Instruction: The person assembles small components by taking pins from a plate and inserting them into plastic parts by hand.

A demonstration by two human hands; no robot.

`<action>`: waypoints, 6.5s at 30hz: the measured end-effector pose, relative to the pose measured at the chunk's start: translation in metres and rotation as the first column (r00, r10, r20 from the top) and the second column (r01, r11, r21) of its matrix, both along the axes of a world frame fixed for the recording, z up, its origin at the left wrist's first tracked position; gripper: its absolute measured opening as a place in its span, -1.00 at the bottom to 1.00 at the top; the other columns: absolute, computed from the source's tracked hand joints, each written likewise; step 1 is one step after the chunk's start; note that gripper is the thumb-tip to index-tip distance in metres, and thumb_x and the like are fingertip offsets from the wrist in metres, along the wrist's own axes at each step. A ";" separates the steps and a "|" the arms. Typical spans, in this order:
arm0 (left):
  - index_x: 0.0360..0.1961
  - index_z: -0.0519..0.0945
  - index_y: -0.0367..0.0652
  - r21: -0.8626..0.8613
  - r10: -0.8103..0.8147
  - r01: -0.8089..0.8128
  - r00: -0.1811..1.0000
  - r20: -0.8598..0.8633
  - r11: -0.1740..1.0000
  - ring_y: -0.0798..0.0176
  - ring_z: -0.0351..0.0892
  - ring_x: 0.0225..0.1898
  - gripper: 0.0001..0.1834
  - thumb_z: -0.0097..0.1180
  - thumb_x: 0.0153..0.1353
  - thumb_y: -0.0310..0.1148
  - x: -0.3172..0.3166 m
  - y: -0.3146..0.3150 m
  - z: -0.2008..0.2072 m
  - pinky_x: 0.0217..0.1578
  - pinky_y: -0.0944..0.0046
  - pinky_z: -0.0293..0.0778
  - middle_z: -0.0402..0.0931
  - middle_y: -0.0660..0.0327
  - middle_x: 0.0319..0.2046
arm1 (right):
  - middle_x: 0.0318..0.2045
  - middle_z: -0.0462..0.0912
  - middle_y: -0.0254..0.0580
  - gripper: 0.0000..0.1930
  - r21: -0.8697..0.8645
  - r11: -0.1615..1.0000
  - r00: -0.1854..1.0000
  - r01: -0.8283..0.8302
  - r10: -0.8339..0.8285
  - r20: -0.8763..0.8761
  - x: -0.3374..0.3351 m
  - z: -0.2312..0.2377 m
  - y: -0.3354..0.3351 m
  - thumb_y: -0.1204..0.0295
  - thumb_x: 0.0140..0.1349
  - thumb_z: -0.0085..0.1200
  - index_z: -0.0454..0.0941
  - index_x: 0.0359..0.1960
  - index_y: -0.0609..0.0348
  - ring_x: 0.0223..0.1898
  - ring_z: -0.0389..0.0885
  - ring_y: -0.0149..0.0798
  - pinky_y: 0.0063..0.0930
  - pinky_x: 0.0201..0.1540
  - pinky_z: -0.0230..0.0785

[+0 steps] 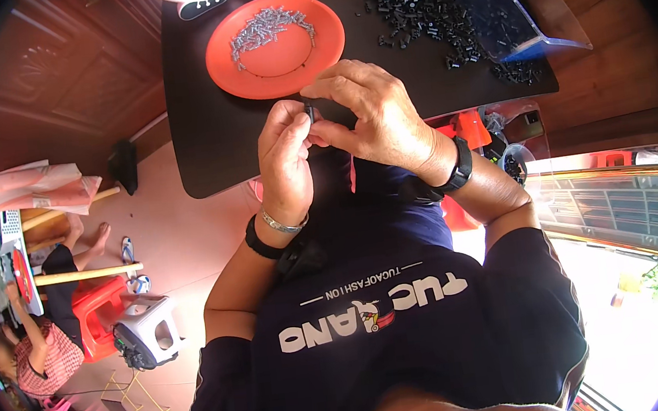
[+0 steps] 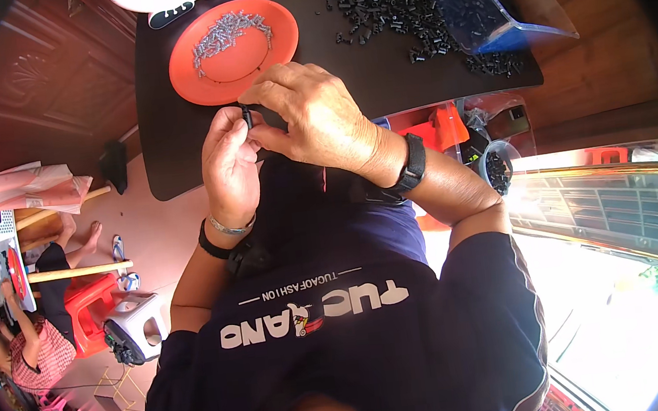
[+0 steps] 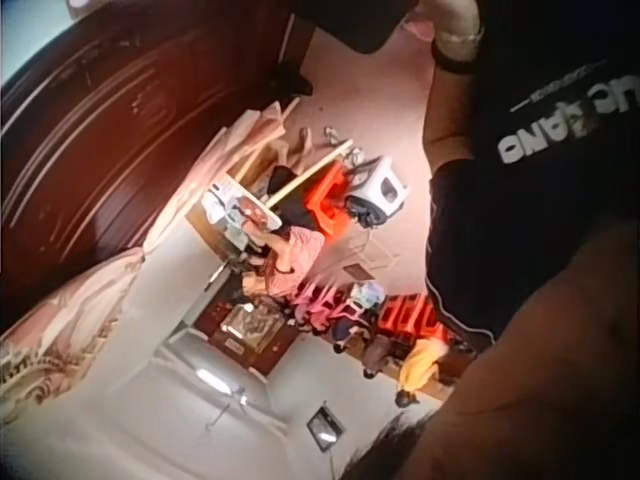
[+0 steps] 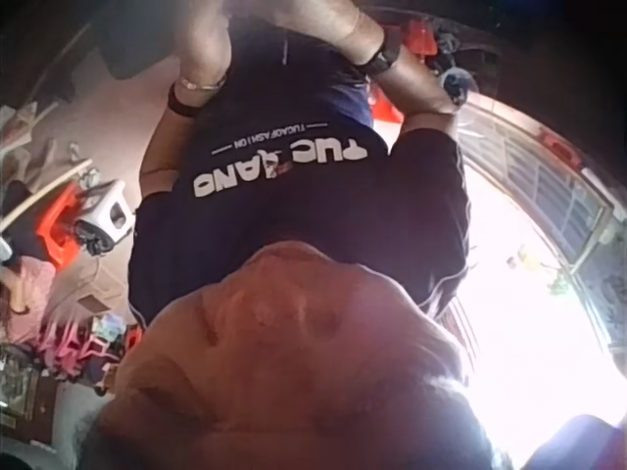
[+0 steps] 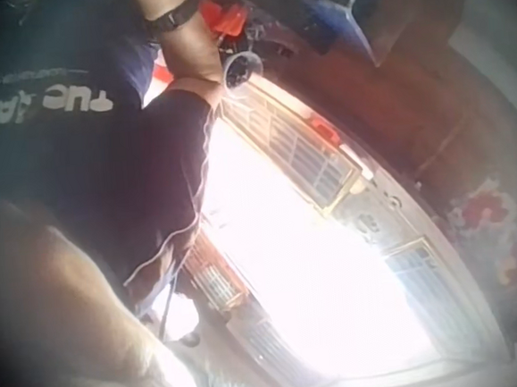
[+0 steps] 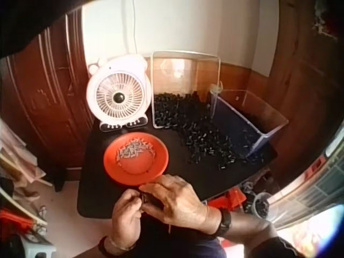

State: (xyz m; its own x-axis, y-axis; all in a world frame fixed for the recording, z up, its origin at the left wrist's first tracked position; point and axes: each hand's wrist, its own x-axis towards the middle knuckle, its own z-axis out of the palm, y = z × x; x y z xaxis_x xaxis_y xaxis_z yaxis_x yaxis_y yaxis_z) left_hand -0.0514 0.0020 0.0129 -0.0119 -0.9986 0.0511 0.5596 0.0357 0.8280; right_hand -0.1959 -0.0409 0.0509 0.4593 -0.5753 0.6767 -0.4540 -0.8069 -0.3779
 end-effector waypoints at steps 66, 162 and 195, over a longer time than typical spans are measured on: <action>-0.33 0.44 -0.23 -0.040 -0.018 0.028 0.973 0.228 0.999 0.37 0.45 -0.42 -0.79 -0.14 0.33 -0.31 0.023 -0.010 -0.013 -0.33 0.39 0.36 0.42 0.26 -0.45 | -0.39 0.59 -0.25 -0.87 0.308 0.911 0.921 0.275 -0.158 -0.356 -0.123 0.000 -0.097 0.50 0.13 0.10 0.54 -0.27 0.14 -0.28 0.57 -0.29 -0.50 -0.19 0.40; -0.32 0.41 -0.26 -0.065 -0.141 0.154 0.974 0.178 0.986 0.35 0.44 -0.41 -0.76 -0.15 0.32 -0.28 0.020 -0.014 -0.011 -0.32 0.39 0.35 0.41 0.25 -0.46 | -0.39 0.59 -0.22 -0.86 -0.010 0.910 0.785 0.415 -0.364 -0.501 -0.105 -0.024 -0.090 0.36 0.07 0.14 0.61 -0.33 0.08 -0.30 0.59 -0.14 -0.35 -0.19 0.44; -0.37 0.40 -0.30 -0.179 -0.106 0.188 0.916 0.388 0.966 0.43 0.41 -0.48 -0.74 -0.12 0.35 -0.29 0.012 0.002 -0.012 -0.40 0.43 0.34 0.41 0.26 -0.52 | -0.42 0.62 -0.33 -0.95 0.658 0.685 0.922 -0.312 0.386 0.036 -0.022 0.025 -0.016 0.57 0.21 0.07 0.56 -0.33 0.28 -0.35 0.55 -0.52 -0.58 -0.27 0.42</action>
State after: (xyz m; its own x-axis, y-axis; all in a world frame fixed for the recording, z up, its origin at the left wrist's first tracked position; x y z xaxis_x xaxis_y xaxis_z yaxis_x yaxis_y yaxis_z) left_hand -0.0398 0.0037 0.0013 -0.2164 -0.9511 0.2202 0.2250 0.1709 0.9593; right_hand -0.2180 -0.0573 0.0760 0.7586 -0.6348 0.1467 -0.2531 -0.4946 -0.8314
